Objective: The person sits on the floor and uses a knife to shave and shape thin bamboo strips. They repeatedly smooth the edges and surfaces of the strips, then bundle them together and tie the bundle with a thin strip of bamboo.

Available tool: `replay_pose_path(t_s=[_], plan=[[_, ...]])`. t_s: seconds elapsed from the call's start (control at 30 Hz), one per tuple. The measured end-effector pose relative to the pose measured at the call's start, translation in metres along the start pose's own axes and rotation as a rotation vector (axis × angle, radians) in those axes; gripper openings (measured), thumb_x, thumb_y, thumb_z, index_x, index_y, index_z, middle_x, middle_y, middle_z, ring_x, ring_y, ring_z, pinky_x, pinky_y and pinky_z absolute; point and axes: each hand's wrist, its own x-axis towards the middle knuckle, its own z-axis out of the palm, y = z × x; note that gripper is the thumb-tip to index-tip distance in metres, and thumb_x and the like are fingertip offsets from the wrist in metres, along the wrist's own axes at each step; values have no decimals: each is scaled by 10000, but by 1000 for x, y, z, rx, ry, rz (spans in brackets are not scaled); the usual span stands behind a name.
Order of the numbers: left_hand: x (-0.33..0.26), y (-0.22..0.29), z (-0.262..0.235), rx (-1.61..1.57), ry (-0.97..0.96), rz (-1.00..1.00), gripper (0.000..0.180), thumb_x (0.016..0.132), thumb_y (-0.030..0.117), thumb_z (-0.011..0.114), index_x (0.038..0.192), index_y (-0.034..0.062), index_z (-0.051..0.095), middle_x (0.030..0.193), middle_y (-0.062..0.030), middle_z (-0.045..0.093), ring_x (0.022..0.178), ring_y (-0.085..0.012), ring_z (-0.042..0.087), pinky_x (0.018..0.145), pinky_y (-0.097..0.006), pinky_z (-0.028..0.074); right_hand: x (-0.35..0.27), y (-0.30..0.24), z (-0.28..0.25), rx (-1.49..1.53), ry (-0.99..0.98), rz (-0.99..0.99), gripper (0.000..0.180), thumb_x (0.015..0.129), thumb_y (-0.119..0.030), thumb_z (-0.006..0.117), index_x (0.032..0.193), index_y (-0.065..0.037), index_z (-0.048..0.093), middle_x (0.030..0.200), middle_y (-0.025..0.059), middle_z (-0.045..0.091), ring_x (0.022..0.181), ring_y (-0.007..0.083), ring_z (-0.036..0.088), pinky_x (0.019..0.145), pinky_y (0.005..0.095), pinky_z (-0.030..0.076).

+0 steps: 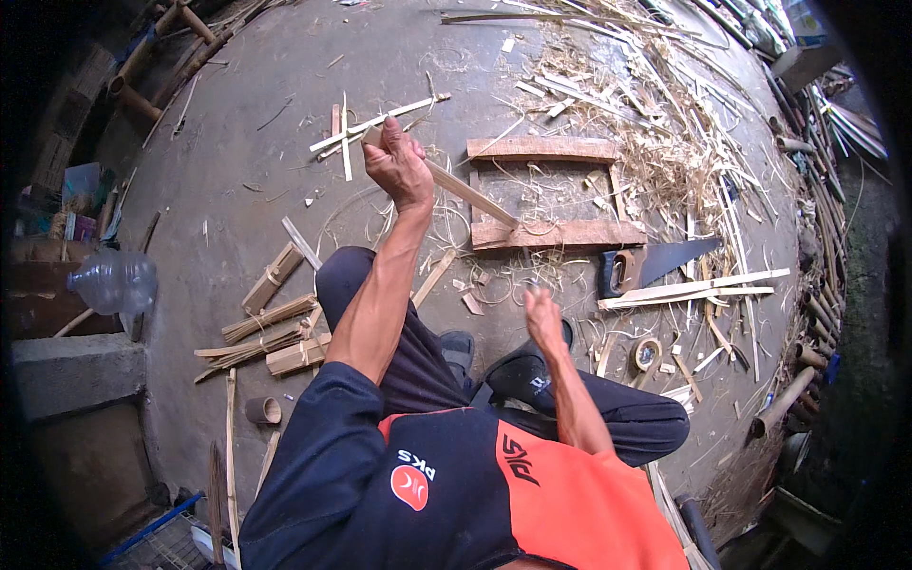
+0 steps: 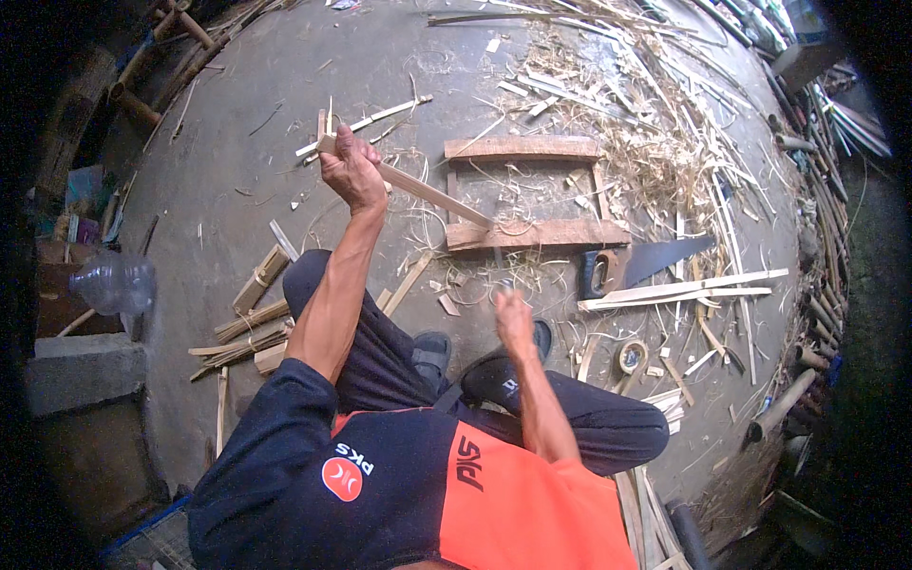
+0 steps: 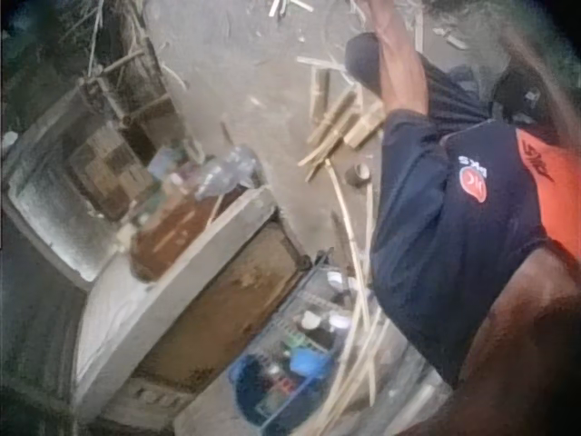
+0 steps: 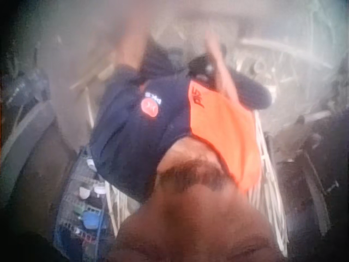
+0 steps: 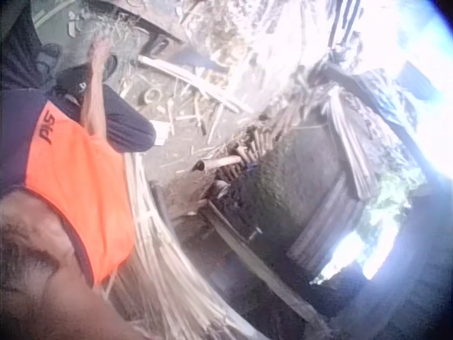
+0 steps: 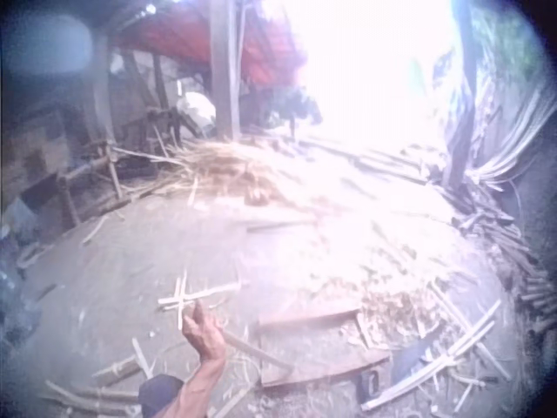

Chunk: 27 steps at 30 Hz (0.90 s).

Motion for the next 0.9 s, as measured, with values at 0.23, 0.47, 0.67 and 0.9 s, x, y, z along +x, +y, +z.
replay_pose_path(t_s=[0.23,0.47,0.67,0.9], plan=[[-7,11,-28,173,-7,15,223,920,250,459,889,29,469,590,-10,436,512,-98,474,483,-232,421,-16,-8,-15,-26,-79,128,402,875,-340,474,947,54,501,806,339,554,832,468,545,687,501,426],[-58,26,-80,302,-15,77,250,940,245,412,994,1,410,666,-52,479,622,-124,477,610,-259,418,-30,-69,-14,255,-139,-178,387,880,-320,461,950,60,498,816,305,575,812,451,569,679,491,448],[-54,22,-93,208,-38,92,231,939,243,417,983,17,392,660,-47,437,616,-132,452,602,-277,415,12,-5,-30,98,-294,118,334,874,-319,470,881,9,531,759,286,585,730,433,589,591,494,474],[-54,23,-94,223,-14,81,197,939,216,408,954,22,375,690,-53,422,626,-138,448,607,-275,412,8,19,-17,80,-135,53,336,878,-308,464,906,25,503,702,291,572,687,442,575,574,489,461]])
